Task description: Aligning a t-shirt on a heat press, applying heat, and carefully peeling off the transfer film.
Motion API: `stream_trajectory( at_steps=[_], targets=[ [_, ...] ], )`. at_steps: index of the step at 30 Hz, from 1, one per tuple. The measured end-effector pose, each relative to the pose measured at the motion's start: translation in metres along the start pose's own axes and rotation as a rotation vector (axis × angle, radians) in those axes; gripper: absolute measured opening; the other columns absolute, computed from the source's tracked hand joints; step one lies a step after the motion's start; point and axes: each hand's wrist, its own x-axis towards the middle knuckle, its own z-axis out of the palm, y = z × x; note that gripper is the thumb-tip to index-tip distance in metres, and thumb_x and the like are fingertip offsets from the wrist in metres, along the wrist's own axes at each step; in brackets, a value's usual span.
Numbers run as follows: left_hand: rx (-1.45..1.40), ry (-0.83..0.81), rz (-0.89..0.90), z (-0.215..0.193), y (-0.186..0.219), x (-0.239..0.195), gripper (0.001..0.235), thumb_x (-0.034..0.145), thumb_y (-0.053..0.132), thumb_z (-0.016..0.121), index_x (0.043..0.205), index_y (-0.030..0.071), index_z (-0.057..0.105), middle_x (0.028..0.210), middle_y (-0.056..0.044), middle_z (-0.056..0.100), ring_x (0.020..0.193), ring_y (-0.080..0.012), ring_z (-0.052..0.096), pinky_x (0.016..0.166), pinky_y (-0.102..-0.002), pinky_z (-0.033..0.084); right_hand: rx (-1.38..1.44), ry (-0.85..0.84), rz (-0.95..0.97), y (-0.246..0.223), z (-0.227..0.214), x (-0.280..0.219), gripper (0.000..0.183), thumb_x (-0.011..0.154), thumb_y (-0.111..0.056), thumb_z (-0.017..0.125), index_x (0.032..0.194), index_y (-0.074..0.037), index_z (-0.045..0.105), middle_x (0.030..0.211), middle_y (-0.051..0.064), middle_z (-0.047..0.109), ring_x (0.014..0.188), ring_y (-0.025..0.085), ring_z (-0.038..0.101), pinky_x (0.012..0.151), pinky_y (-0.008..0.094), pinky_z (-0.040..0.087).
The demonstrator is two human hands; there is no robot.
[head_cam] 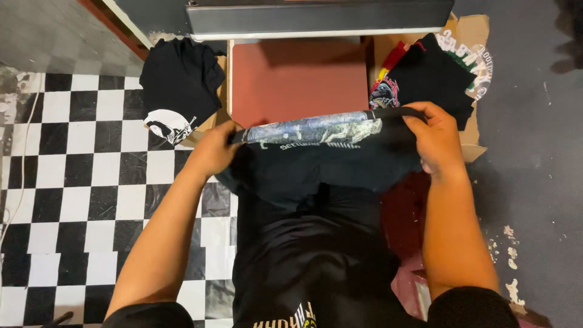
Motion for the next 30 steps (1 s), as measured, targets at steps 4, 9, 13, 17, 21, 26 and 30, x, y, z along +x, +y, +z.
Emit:
stream_trajectory(
  at_steps=[4,9,13,17,21,26,30],
  targets=[
    [-0.128,0.291,0.059,-0.033,0.050,-0.001,0.027,0.083,0.001,0.076,0.106,0.013,0.073,0.097,-0.010,0.073,0.101,-0.0359,0.071,0.088,-0.046,0.054,-0.037,0.108,-0.153,-0.022,-0.007,0.008,0.021,0.099,0.004,0.069,0.111,-0.012,0.075,0.102,0.002,0.071,0.100,0.009,0.064,0.095,0.026,0.052],
    [-0.240,0.767,0.537,-0.096,0.148,-0.034,0.025,0.089,-0.018,0.061,0.111,-0.007,0.065,0.103,-0.017,0.062,0.089,-0.0257,0.056,0.080,-0.034,0.045,-0.109,0.168,-0.733,-0.077,-0.019,-0.003,0.026,0.107,0.026,0.051,0.127,0.009,0.054,0.127,0.025,0.064,0.118,0.032,0.063,0.113,0.041,0.049],
    [-0.051,0.847,0.680,-0.089,0.140,-0.051,0.028,0.079,-0.012,0.075,0.104,-0.003,0.067,0.101,-0.015,0.066,0.091,-0.0318,0.058,0.087,-0.042,0.047,-0.058,0.232,-0.696,-0.060,-0.029,-0.014,0.035,0.099,0.027,0.044,0.126,0.008,0.055,0.128,0.023,0.064,0.117,0.029,0.060,0.113,0.037,0.048],
    [0.168,0.334,0.577,-0.018,0.055,-0.051,0.035,0.075,0.004,0.079,0.108,0.007,0.071,0.095,-0.009,0.068,0.090,-0.0303,0.061,0.086,-0.042,0.045,-0.208,-0.062,-0.395,0.061,-0.023,-0.014,0.038,0.083,0.019,0.048,0.110,0.001,0.068,0.111,0.019,0.071,0.106,0.031,0.065,0.102,0.039,0.049],
    [0.400,-0.207,0.180,0.065,-0.033,-0.059,0.027,0.085,0.011,0.072,0.111,0.018,0.073,0.105,-0.003,0.073,0.103,-0.0297,0.068,0.091,-0.047,0.051,-0.793,-0.347,-0.150,0.149,0.005,-0.044,0.026,0.084,0.001,0.061,0.096,-0.013,0.080,0.099,0.013,0.079,0.104,0.037,0.070,0.102,0.050,0.049],
    [0.284,-0.225,0.046,0.070,-0.025,-0.078,0.026,0.086,0.014,0.072,0.112,0.018,0.071,0.110,-0.002,0.070,0.110,-0.0281,0.066,0.100,-0.047,0.048,-0.768,-0.392,0.002,0.163,0.002,-0.062,0.021,0.084,-0.002,0.060,0.094,-0.009,0.077,0.098,0.014,0.076,0.104,0.040,0.069,0.099,0.052,0.052],
    [0.210,-0.382,-0.017,0.060,-0.026,-0.078,0.025,0.087,0.032,0.070,0.110,0.020,0.072,0.110,-0.001,0.071,0.118,-0.0258,0.064,0.109,-0.046,0.036,-0.911,-0.611,0.336,0.164,-0.019,-0.043,0.027,0.085,-0.016,0.061,0.103,-0.015,0.081,0.109,0.009,0.080,0.112,0.035,0.072,0.101,0.049,0.052]
  ],
)
